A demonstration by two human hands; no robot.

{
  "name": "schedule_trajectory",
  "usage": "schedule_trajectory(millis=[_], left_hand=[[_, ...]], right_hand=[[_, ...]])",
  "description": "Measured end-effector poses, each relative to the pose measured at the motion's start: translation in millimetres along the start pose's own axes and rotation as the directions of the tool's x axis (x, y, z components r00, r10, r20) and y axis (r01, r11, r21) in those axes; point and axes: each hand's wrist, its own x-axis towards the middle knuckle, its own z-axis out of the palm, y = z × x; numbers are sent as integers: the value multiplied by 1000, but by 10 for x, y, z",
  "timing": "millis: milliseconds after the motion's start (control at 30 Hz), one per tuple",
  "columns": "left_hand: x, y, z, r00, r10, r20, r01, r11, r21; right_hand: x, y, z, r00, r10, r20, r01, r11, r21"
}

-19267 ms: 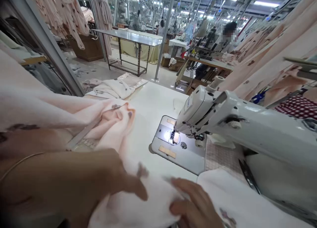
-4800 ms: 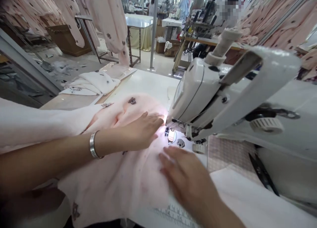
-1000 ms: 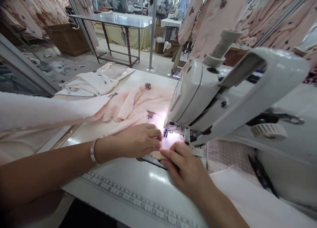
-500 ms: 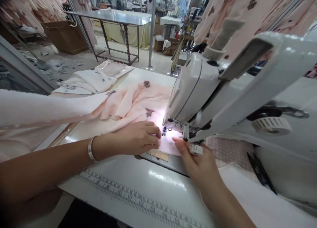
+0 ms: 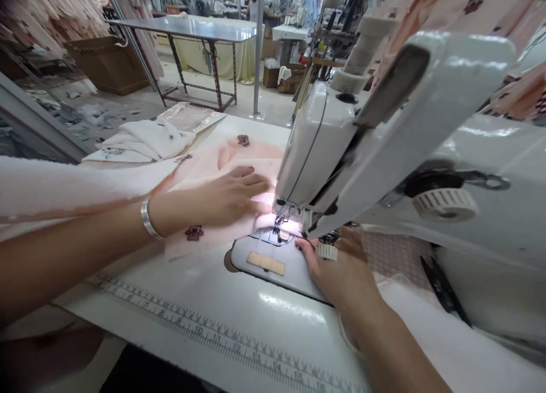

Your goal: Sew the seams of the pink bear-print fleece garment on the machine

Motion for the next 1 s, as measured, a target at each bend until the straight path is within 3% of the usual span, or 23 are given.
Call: schedule_trajectory(millis=[100,167,267,367,533,733,800,900,967,1000], left_hand=[[-122,177,19,995,-63,72,58,996,74],[-176,437,70,985,-135,107,119,983,142],[-185,790,130,988,-154,7,148,957,248],[-150,888,178,986,-157,-61,166,966,196],[-96,667,225,987,-158,-33,160,982,101],[41,335,-28,980,-153,130,157,987,-27],[69,232,-69,973,-220,68,222,975,-10],[69,12,-145,978,-210,-2,209,973,93],[4,-178,-347,964,-264,-33,265,944,196],[-65,-260,-505,927,-357,-112,374,893,248]], right_hand=[[-8,-108,-90,999,0,-35,-2,997,-72],[-2,-209,-144,995,-96,20,97,993,-70],[14,-365,-179,955,-275,111,269,961,63],[16,-468,-162,938,-308,160,283,945,164],[-6,-457,-98,953,-240,186,228,970,84],[-48,-339,-43,963,-210,171,212,977,4],[-60,-310,-32,958,-214,193,217,976,6],[-51,-282,-15,951,-226,209,227,974,21],[-29,-269,-2,952,-248,181,246,969,37],[-21,-260,4,950,-275,151,270,961,50]])
